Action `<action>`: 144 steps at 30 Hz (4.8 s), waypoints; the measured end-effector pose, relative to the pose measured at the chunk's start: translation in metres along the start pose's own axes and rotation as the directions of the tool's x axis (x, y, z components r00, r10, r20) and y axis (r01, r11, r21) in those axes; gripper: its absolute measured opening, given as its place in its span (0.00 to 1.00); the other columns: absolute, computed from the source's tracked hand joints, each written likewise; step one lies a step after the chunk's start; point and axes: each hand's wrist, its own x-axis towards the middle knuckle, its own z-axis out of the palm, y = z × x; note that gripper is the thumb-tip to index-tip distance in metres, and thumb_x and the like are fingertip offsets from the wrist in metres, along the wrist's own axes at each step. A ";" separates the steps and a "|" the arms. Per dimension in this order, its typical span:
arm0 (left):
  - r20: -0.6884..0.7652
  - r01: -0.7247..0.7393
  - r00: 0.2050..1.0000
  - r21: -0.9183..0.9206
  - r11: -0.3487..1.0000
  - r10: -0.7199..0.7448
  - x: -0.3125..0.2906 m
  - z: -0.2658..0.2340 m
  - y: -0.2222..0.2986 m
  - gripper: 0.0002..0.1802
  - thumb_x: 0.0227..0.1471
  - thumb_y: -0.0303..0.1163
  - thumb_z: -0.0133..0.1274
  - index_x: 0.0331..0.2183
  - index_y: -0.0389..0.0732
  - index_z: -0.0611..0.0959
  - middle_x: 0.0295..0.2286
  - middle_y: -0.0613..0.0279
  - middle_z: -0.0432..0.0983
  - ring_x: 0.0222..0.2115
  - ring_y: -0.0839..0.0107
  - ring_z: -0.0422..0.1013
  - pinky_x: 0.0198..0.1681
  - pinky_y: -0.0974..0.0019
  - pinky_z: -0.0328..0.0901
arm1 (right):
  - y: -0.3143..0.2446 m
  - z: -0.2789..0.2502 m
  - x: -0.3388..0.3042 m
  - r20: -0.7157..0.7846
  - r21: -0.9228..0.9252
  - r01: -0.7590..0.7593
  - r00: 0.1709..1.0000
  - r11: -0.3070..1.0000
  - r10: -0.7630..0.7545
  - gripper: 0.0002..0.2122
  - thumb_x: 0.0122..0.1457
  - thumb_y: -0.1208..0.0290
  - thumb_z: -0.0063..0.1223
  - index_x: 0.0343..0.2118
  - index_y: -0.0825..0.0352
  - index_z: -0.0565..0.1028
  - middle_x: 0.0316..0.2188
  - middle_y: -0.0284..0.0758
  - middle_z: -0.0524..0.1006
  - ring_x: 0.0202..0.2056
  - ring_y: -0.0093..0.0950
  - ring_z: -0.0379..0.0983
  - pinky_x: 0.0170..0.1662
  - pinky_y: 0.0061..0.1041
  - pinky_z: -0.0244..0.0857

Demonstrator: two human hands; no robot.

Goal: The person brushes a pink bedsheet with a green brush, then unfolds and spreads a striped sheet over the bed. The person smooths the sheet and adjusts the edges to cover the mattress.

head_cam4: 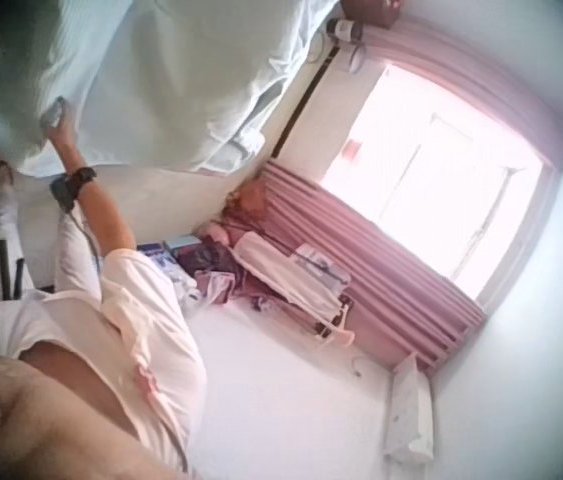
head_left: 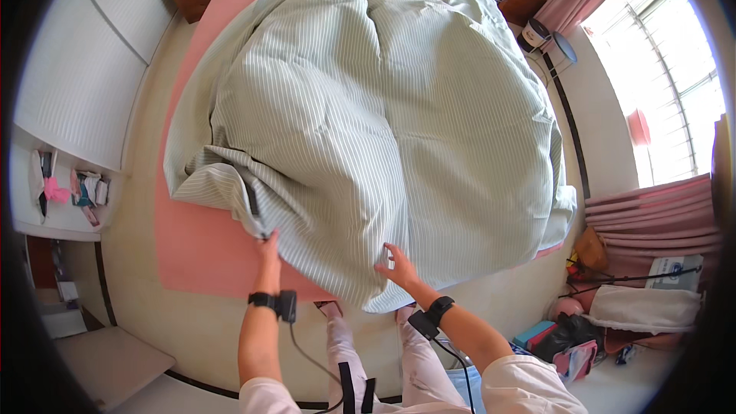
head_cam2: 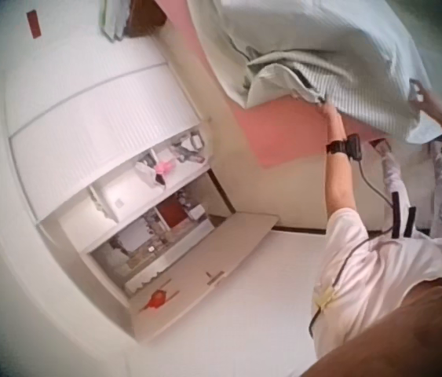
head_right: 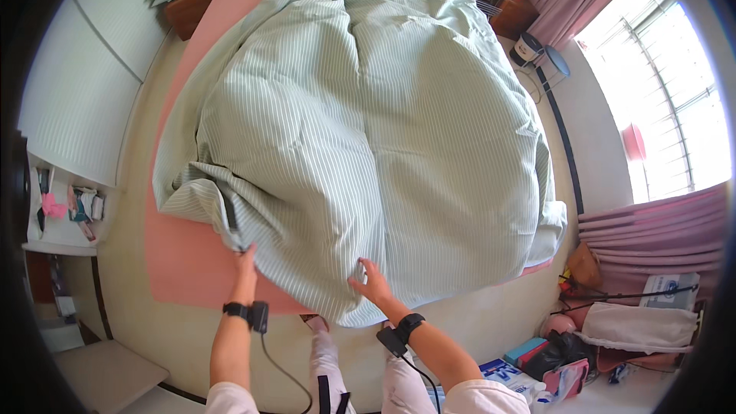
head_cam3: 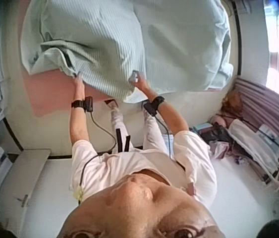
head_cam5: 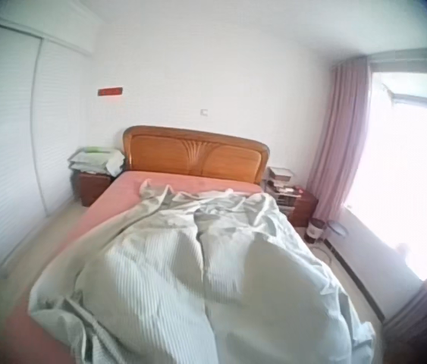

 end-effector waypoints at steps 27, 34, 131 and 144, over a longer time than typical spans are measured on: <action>0.273 0.837 0.545 -0.115 0.535 -0.793 -0.201 -0.049 -0.070 0.22 0.46 0.38 0.52 0.43 0.41 0.67 0.40 0.58 0.66 0.42 0.63 0.63 0.45 0.61 0.60 | 0.190 -0.057 -0.075 -0.584 -0.095 -0.427 0.756 0.899 0.297 0.21 0.41 0.67 0.58 0.39 0.66 0.65 0.41 0.40 0.67 0.43 0.39 0.63 0.45 0.33 0.57; 0.235 0.722 0.670 -0.430 0.542 -0.705 -0.201 0.016 -0.123 0.06 0.45 0.30 0.51 0.26 0.39 0.72 0.31 0.60 0.70 0.36 0.65 0.66 0.46 0.60 0.59 | 0.243 -0.079 -0.077 0.085 0.906 -0.380 0.594 0.186 0.800 0.20 0.47 0.56 0.54 0.40 0.63 0.66 0.41 0.33 0.65 0.46 0.30 0.60 0.44 0.36 0.58; 0.117 0.275 0.851 0.731 0.625 -0.512 0.284 -0.987 0.350 0.06 0.44 0.22 0.44 0.25 0.35 0.76 0.18 0.56 0.72 0.19 0.68 0.71 0.23 0.67 0.68 | -0.436 0.553 -0.121 0.229 0.172 -0.334 0.928 0.927 0.292 0.05 0.50 0.70 0.46 0.25 0.65 0.72 0.19 0.31 0.74 0.19 0.21 0.72 0.20 0.21 0.64; 0.314 0.276 0.863 0.360 0.891 -0.395 0.499 -0.905 0.469 0.12 0.48 0.35 0.46 0.33 0.37 0.71 0.28 0.55 0.73 0.30 0.66 0.71 0.35 0.68 0.65 | -0.406 0.546 -0.101 -0.151 0.120 -0.654 0.731 0.747 0.665 0.07 0.49 0.74 0.43 0.20 0.69 0.72 0.14 0.37 0.74 0.14 0.25 0.71 0.17 0.21 0.64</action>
